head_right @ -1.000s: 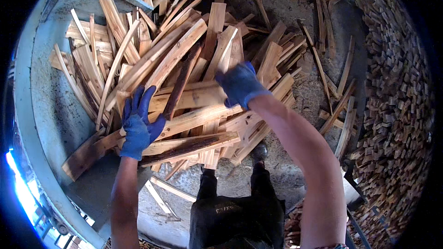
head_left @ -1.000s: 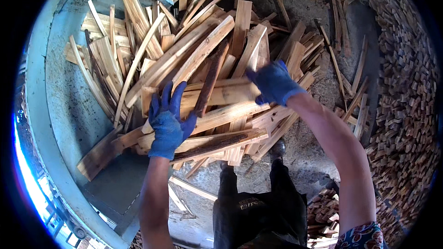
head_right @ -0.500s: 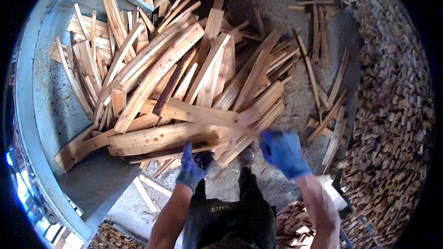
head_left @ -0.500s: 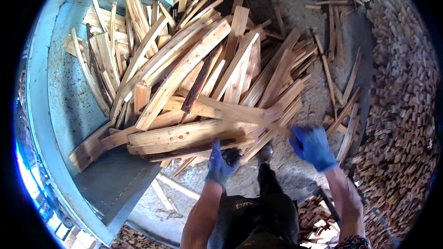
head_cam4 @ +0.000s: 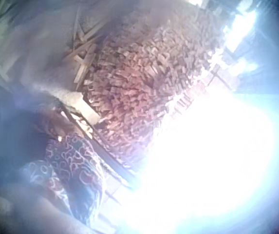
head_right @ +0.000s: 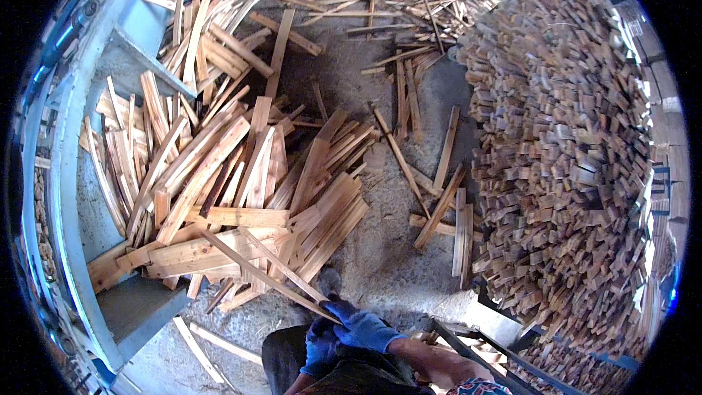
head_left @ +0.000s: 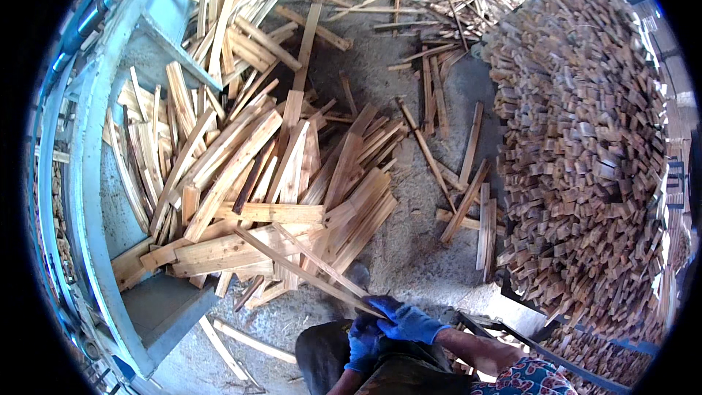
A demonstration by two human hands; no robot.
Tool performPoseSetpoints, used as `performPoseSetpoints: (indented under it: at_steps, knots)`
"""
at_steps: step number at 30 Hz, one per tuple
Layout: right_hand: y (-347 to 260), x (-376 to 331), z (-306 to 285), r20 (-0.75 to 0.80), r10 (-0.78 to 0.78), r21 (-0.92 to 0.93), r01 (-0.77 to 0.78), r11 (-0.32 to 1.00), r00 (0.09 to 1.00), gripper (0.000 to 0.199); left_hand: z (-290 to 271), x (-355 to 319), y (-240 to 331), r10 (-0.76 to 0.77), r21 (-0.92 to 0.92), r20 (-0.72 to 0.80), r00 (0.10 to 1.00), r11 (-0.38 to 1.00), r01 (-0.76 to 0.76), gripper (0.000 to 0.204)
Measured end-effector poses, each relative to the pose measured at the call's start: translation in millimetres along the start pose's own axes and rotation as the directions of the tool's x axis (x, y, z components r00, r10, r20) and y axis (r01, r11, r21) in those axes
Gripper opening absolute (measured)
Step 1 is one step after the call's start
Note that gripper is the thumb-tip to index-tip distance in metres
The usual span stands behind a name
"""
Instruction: The person picks up wooden planks from a pile on the floor and stacks them onto a large pile in a warehouse. The person wears blue gloves and repeatedly gathers planks, then places them on the growing stack.
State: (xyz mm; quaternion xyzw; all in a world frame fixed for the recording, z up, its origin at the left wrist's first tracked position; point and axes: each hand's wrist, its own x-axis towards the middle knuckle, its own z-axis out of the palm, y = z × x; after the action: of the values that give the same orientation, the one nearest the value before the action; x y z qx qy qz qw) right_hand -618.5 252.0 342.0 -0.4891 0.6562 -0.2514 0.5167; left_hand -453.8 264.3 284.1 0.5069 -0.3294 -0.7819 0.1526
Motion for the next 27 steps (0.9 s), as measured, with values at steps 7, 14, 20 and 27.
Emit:
performPoseSetpoints:
  at_steps: [7,14,20,27]
  knots:
    - [31.1,-51.4,11.3,-0.010,0.047,0.049,-0.046,0.998,0.999,0.046,-53.6,1.0,-18.3,0.136,0.733,0.646,0.751,0.163,-0.660,0.054]
    - [82.7,-139.1,-35.8,-0.012,0.104,0.381,-0.092,0.920,0.994,0.033,-6.0,36.3,69.6,-0.011,0.535,0.136,0.991,0.842,-0.064,0.046]
    - [37.5,-45.3,-180.1,0.180,0.598,0.458,-0.605,0.652,0.781,0.042,62.7,91.5,118.3,0.022,0.316,-0.057,0.998,0.949,-0.002,0.039]
    - [188.7,156.8,-451.0,-0.518,0.152,0.122,-0.103,0.987,0.842,0.048,163.9,101.8,129.7,-0.026,0.135,-0.333,0.943,0.988,0.075,0.033]
